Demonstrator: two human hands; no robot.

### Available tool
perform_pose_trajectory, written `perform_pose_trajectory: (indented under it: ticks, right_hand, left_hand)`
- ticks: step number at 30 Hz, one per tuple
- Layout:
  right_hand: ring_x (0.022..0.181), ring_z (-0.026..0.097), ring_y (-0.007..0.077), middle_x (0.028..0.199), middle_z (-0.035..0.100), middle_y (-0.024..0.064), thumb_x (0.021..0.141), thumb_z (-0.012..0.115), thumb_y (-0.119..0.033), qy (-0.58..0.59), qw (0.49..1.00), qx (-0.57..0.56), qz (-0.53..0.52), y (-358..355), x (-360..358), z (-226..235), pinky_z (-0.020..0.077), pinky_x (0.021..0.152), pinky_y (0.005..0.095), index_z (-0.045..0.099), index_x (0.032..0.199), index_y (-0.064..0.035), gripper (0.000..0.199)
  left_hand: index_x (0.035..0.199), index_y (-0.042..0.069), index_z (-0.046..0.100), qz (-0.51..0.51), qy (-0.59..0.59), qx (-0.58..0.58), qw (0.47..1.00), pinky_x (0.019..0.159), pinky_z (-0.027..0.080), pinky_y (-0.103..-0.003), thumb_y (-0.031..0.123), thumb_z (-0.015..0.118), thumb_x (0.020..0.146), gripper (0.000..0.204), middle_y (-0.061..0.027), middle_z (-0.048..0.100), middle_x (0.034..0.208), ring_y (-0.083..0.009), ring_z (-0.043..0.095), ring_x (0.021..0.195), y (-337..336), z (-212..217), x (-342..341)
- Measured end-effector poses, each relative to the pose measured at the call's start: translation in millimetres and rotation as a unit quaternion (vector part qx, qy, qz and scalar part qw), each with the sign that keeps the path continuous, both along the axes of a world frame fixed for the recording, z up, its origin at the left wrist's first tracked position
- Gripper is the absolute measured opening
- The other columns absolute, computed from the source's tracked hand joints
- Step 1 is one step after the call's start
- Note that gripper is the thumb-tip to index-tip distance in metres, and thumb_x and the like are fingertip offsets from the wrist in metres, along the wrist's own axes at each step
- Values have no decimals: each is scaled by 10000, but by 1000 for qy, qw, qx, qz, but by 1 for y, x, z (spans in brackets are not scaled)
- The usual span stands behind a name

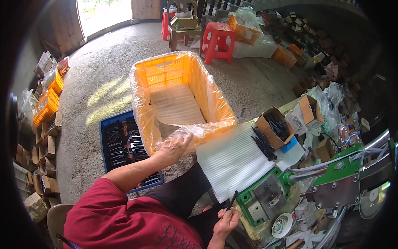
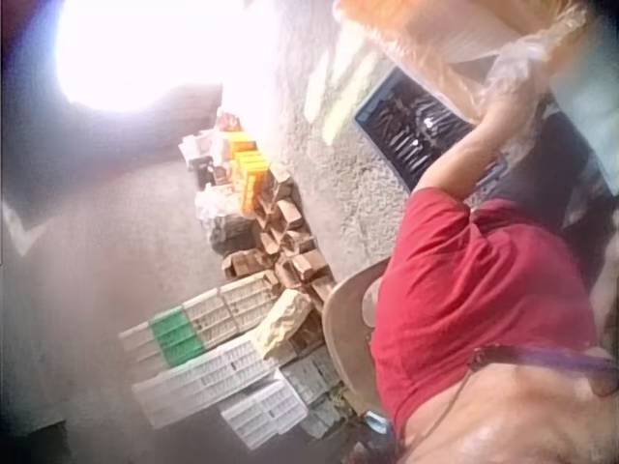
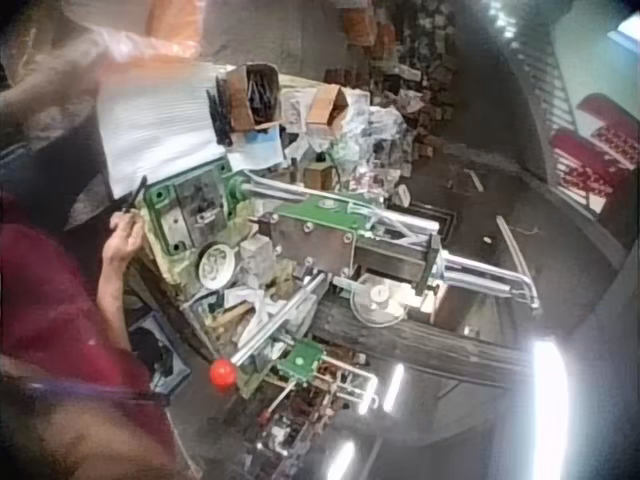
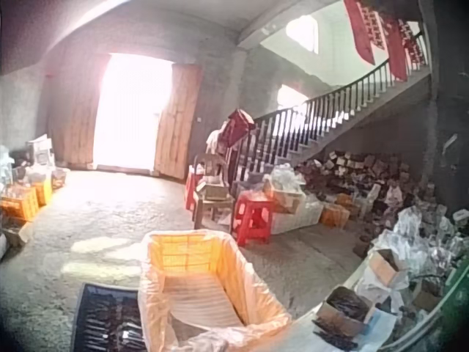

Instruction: The person inserts pins into plastic components by hand, presses them using a manual press machine, and places the assembled components into a storage bin.

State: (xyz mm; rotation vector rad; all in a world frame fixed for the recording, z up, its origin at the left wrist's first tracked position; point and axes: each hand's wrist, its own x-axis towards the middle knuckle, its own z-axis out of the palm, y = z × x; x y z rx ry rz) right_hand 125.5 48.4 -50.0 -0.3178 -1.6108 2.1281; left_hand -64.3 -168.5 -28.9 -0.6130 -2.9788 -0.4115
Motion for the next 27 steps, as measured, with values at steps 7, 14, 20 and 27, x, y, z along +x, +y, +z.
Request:
perform_pose_trajectory:
  ticks: [7, 14, 20, 27]
  right_hand:
    - [487, 353, 86, 552, 370, 5, 859, 439, -175, -11, 1000, 7, 2, -1, 1, -2, 345, 490, 233, 415, 798, -52, 139]
    - [486, 352, 85, 549, 368, 5, 859, 436, -165, -14, 1000, 9, 3, -1, 2, -7, 345, 487, 233, 425, 817, -47, 127]
    - [506, 378, 94, 577, 414, 24, 852, 436, -129, -13, 1000, -13, 10, 4, 4, -13, 357, 511, 231, 443, 850, -29, 101]
    - [476, 341, 84, 535, 354, 2, 858, 440, -163, -16, 1000, -3, -4, -1, 0, -8, 333, 482, 235, 420, 794, -45, 136]
  left_hand:
    - [1056, 42, 375, -75, -80, 61, 992, 669, 420, -416, 40, 438, 733, 330, -193, 540, 863, -343, 536, 832, -13, 23, -14]
    - [1039, 62, 419, -58, -78, 74, 992, 704, 408, -418, 48, 458, 738, 303, -194, 539, 941, -337, 518, 890, -15, 32, -21]
    - [1062, 75, 419, -44, -119, 65, 990, 710, 406, -422, 53, 467, 740, 326, -183, 538, 955, -346, 513, 883, -15, 41, -22]
    - [1069, 70, 404, -60, -80, 93, 991, 703, 419, -419, 55, 439, 747, 324, -196, 540, 927, -342, 521, 876, -13, 20, -10]
